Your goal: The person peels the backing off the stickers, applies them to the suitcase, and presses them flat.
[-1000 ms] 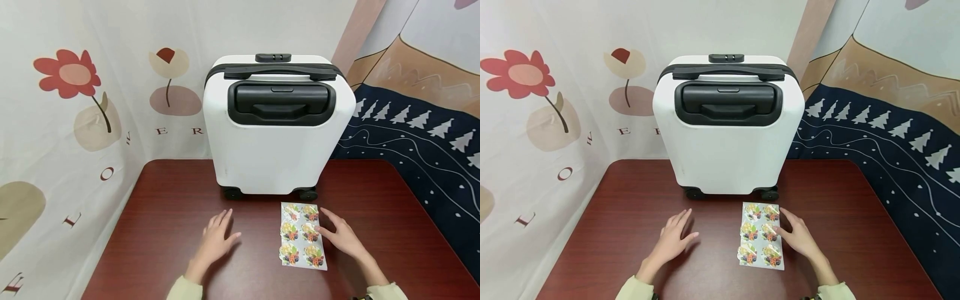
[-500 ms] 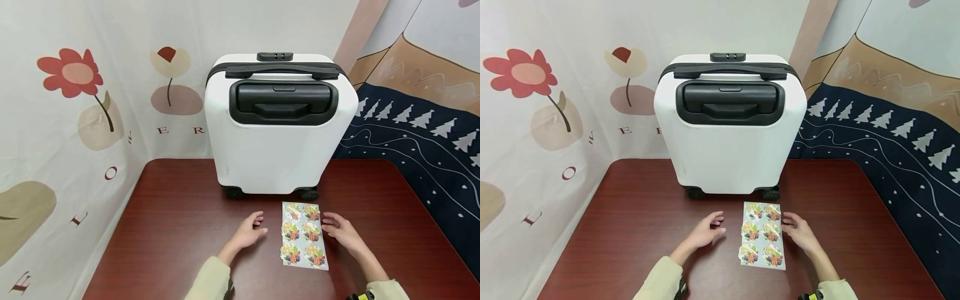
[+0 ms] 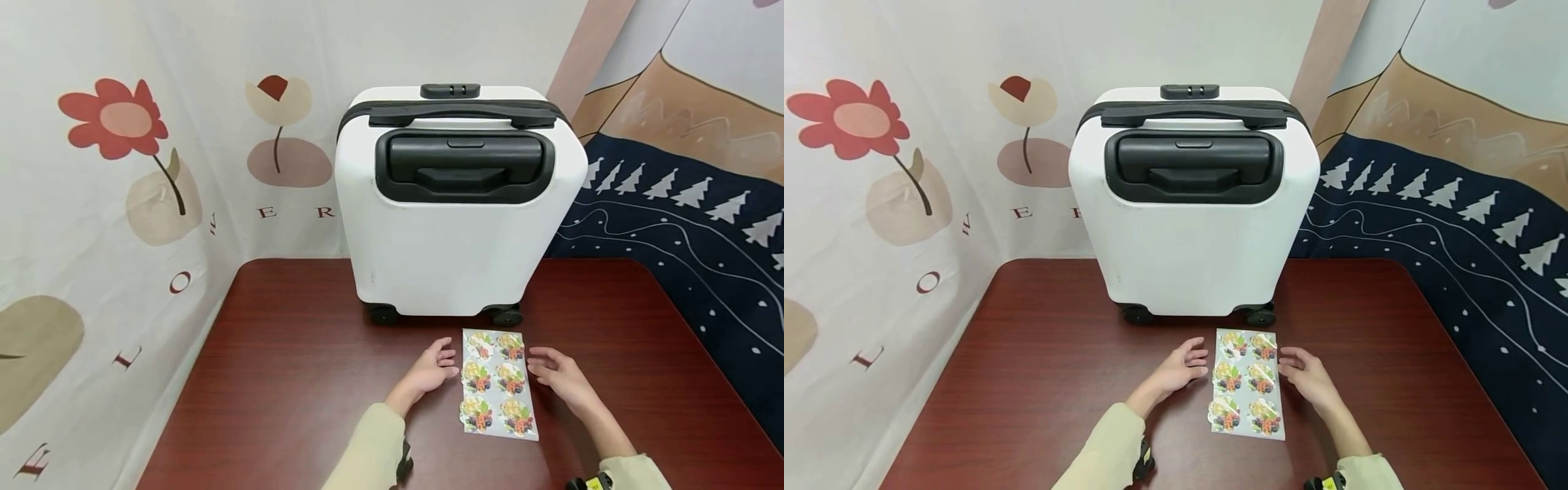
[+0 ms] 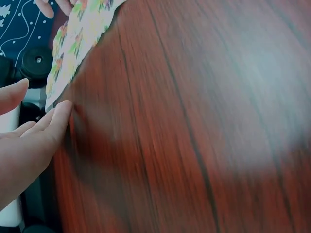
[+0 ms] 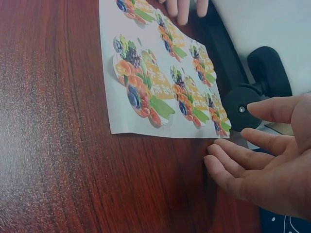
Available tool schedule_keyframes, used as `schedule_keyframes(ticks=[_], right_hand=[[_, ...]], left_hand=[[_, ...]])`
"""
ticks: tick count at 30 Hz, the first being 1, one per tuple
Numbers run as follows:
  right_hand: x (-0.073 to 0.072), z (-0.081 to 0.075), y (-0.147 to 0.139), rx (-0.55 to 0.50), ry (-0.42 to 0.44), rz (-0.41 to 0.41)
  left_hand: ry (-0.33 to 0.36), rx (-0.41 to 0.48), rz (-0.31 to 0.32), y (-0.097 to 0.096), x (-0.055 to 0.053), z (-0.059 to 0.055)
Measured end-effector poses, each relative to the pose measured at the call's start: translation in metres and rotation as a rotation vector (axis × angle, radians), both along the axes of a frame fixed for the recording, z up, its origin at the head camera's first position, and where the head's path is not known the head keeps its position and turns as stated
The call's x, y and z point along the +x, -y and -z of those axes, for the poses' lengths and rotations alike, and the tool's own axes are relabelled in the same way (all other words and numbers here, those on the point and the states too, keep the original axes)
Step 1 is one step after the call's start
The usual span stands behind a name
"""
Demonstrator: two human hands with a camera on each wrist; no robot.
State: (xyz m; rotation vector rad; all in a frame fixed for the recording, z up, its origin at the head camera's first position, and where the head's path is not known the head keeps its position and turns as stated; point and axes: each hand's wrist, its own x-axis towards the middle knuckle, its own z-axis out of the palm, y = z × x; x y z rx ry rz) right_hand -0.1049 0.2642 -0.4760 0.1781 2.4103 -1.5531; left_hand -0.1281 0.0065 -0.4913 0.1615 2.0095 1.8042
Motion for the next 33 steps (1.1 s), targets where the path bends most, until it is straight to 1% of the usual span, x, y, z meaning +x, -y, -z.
schedule_keyframes(ticks=[4, 8, 15, 22, 27, 33], right_hand=[[-0.0002, -0.0004, 0.0008, -0.001, -0.005, 0.005], [0.0001, -0.0004, 0.0007, -0.008, -0.007, 0.006], [-0.0005, 0.0001, 0.0015, -0.11, 0.015, 0.02], [0.0004, -0.0001, 0.0039, -0.213, 0.08, 0.074], [0.001, 0.0011, 0.0046, -0.245, 0.081, 0.086], [0.0019, 0.002, 0.0061, -0.248, 0.085, 0.099]], left_hand=[[0.026, 0.053, -0.011, -0.0063, 0.0005, -0.0008], [0.028, 0.073, -0.022, -0.0082, 0.0008, 0.0005], [0.03, 0.072, -0.011, -0.0086, 0.0011, 0.0047], [0.041, 0.093, -0.006, -0.0089, 0.0031, 0.0051], [0.041, 0.105, -0.007, -0.0096, 0.0036, 0.0062], [0.031, 0.102, -0.02, -0.0098, 0.0038, 0.0084]])
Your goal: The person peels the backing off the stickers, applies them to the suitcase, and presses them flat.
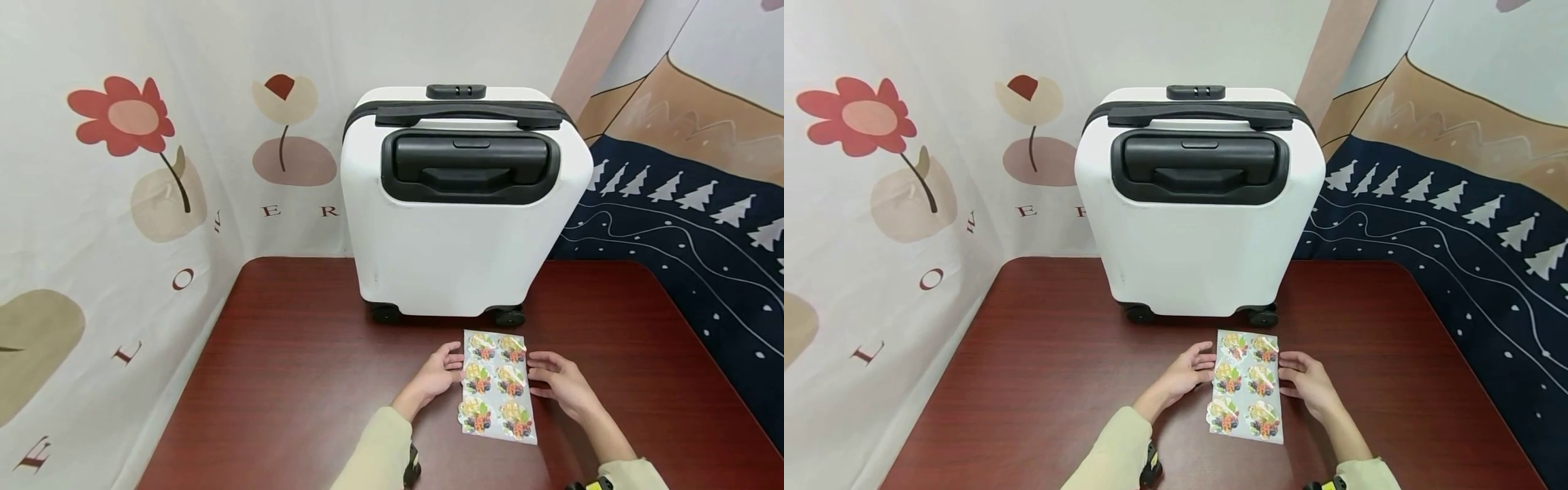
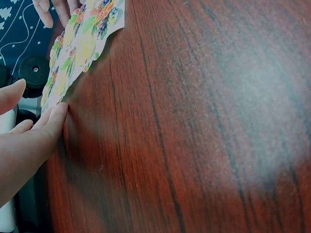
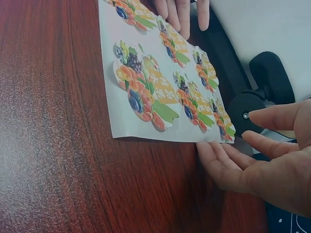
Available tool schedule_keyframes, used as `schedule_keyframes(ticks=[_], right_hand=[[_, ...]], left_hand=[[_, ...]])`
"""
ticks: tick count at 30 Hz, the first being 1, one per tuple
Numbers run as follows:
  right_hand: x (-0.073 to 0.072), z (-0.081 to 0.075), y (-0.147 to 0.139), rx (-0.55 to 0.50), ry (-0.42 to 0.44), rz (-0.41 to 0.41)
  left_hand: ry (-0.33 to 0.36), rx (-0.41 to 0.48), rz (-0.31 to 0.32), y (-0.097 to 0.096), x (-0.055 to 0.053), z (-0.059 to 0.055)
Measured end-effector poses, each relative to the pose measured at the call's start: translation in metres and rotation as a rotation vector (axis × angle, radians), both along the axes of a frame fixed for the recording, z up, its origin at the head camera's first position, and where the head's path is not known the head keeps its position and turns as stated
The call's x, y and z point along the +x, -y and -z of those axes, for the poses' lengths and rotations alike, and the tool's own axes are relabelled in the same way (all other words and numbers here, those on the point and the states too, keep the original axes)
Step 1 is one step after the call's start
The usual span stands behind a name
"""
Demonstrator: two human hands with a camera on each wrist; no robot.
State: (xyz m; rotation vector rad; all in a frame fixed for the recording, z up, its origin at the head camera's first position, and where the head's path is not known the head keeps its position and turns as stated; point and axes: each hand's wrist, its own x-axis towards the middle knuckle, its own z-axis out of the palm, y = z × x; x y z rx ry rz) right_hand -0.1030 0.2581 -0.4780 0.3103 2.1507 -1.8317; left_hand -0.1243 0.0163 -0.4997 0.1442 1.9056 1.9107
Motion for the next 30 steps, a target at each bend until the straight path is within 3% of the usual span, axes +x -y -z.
schedule_keyframes(ticks=[9, 20, 25, 30], right_hand=[[0.002, 0.001, 0.004, 0.01, 0.002, 0.027], [0.003, 0.005, 0.007, 0.078, -0.027, 0.037], [0.002, 0.004, 0.009, 0.138, -0.064, 0.065], [0.001, 0.0, 0.013, 0.172, -0.102, 0.09]], left_hand=[[-0.021, 0.007, -0.039, 0.001, 0.003, -0.005], [-0.043, 0.027, -0.09, 0.001, 0.001, 0.0], [-0.052, 0.047, -0.108, 0.001, 0.003, -0.005], [-0.026, 0.045, -0.173, 0.002, 0.002, -0.011]])
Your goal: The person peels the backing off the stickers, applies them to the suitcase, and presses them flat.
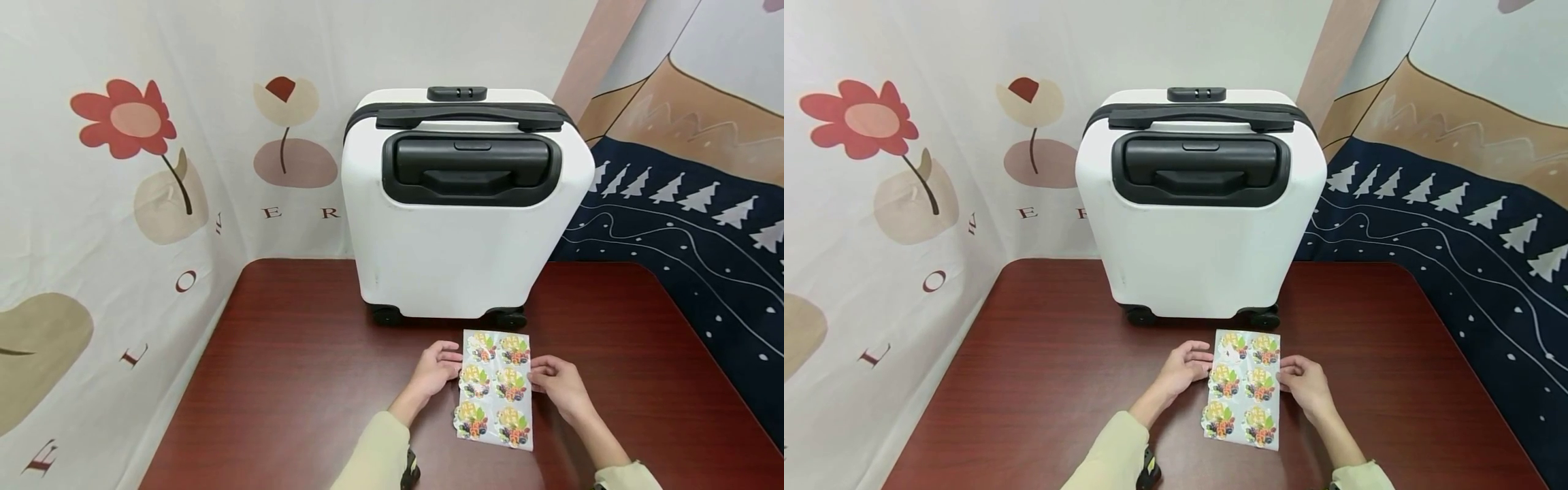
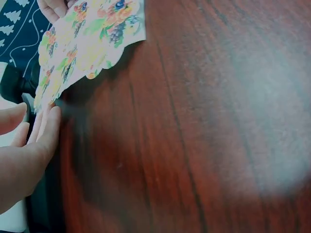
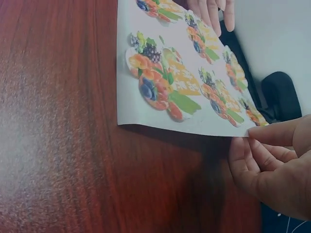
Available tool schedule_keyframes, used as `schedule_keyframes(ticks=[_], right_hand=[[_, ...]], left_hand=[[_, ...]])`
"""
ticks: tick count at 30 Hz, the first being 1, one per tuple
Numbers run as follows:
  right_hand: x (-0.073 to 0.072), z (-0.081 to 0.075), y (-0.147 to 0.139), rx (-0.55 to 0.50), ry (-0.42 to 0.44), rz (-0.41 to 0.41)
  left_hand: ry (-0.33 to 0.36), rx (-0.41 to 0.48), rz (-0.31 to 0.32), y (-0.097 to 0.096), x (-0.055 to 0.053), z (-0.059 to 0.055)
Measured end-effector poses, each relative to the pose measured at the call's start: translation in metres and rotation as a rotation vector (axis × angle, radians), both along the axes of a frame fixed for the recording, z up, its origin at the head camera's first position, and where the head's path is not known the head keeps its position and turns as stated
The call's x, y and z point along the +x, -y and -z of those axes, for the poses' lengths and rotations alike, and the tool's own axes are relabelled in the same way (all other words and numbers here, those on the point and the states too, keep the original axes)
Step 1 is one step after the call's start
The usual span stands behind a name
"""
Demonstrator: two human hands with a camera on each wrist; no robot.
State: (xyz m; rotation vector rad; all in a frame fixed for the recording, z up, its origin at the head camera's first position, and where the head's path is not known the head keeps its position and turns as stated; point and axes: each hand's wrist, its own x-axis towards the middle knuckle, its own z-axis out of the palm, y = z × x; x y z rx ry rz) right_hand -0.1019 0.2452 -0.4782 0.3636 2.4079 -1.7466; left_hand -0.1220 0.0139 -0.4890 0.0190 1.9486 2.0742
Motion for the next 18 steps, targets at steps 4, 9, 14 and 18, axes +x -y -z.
schedule_keyframes(ticks=[4, 9, 14, 18], right_hand=[[0.001, -0.006, 0.003, 0.046, -0.03, -0.027], [0.001, -0.017, 0.01, 0.057, -0.083, -0.069], [-0.001, -0.029, 0.02, 0.029, -0.133, -0.123], [-0.005, -0.041, 0.028, 0.019, -0.166, -0.157]], left_hand=[[0.0, -0.034, -0.062, 0.002, -0.001, -0.007], [-0.043, -0.094, -0.117, 0.006, -0.003, -0.017], [-0.061, -0.14, -0.157, 0.015, -0.007, -0.029], [-0.066, -0.142, -0.164, 0.028, -0.01, -0.04]])
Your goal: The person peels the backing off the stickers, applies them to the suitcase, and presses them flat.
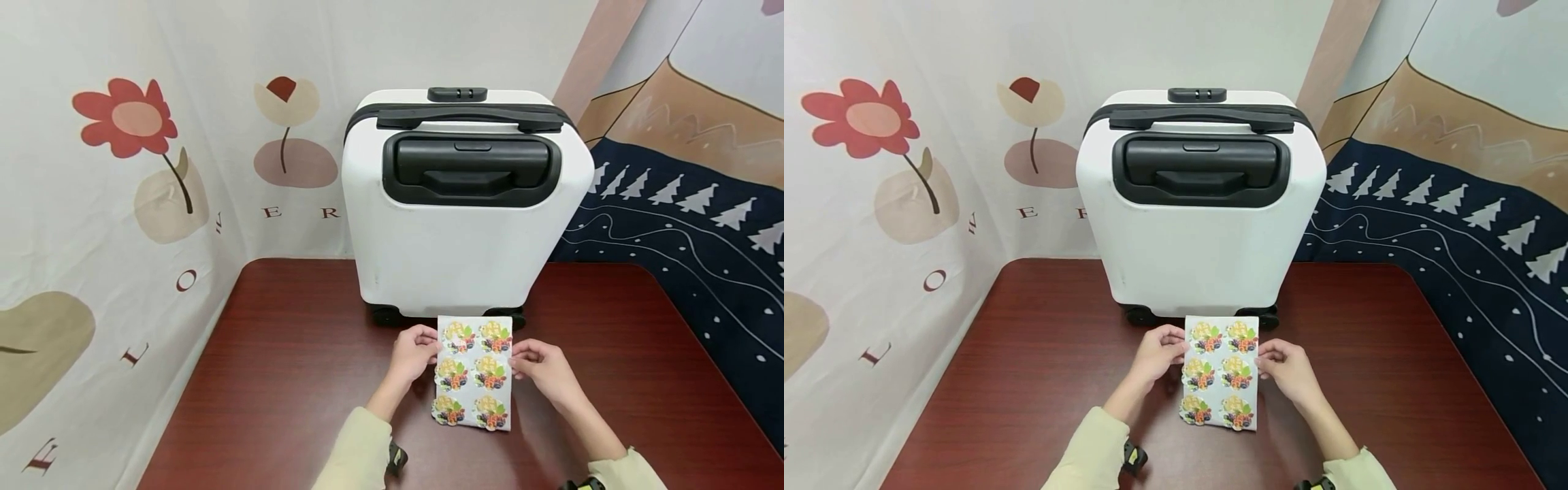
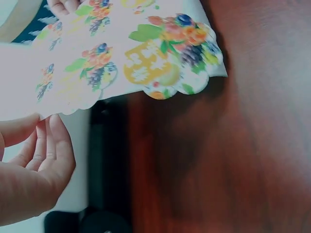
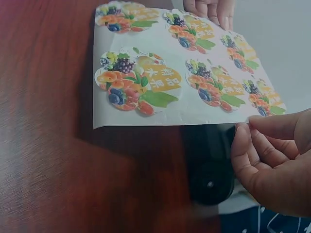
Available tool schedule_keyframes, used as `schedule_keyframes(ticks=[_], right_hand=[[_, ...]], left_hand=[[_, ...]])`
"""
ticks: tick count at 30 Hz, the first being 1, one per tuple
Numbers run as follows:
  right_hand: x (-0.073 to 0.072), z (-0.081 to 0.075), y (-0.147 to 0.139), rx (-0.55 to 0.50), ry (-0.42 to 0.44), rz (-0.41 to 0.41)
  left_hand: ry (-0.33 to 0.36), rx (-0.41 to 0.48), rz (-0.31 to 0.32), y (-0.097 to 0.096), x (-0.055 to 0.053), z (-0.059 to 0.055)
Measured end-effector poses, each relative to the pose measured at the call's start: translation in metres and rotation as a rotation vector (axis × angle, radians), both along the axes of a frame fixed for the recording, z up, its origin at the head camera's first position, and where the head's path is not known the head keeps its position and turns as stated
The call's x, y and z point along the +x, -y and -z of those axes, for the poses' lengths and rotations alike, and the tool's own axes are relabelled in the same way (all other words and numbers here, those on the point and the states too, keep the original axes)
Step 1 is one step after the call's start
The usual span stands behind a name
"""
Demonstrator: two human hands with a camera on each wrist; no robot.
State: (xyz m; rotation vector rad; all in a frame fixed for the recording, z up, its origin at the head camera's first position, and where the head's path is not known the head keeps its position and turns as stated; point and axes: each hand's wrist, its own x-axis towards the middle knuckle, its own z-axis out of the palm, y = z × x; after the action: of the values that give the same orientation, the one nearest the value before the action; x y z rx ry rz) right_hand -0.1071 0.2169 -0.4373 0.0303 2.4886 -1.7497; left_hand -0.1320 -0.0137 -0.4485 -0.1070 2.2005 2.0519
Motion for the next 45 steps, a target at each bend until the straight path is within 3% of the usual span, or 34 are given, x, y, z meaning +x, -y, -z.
schedule_keyframes(ticks=[9, 18, 36, 45], right_hand=[[-0.012, -0.019, 0.021, 0.007, -0.038, -0.089], [-0.019, -0.03, 0.036, -0.023, -0.067, -0.14], [-0.02, -0.034, 0.038, -0.068, -0.053, -0.158], [-0.019, -0.033, 0.039, -0.075, -0.041, -0.171]], left_hand=[[-0.056, -0.001, 0.02, 0.032, 0.0, -0.023], [-0.087, 0.032, 0.01, 0.052, 0.002, -0.036], [-0.077, 0.139, 0.033, 0.056, 0.002, -0.043], [-0.081, 0.128, -0.014, 0.051, 0.0, -0.043]])
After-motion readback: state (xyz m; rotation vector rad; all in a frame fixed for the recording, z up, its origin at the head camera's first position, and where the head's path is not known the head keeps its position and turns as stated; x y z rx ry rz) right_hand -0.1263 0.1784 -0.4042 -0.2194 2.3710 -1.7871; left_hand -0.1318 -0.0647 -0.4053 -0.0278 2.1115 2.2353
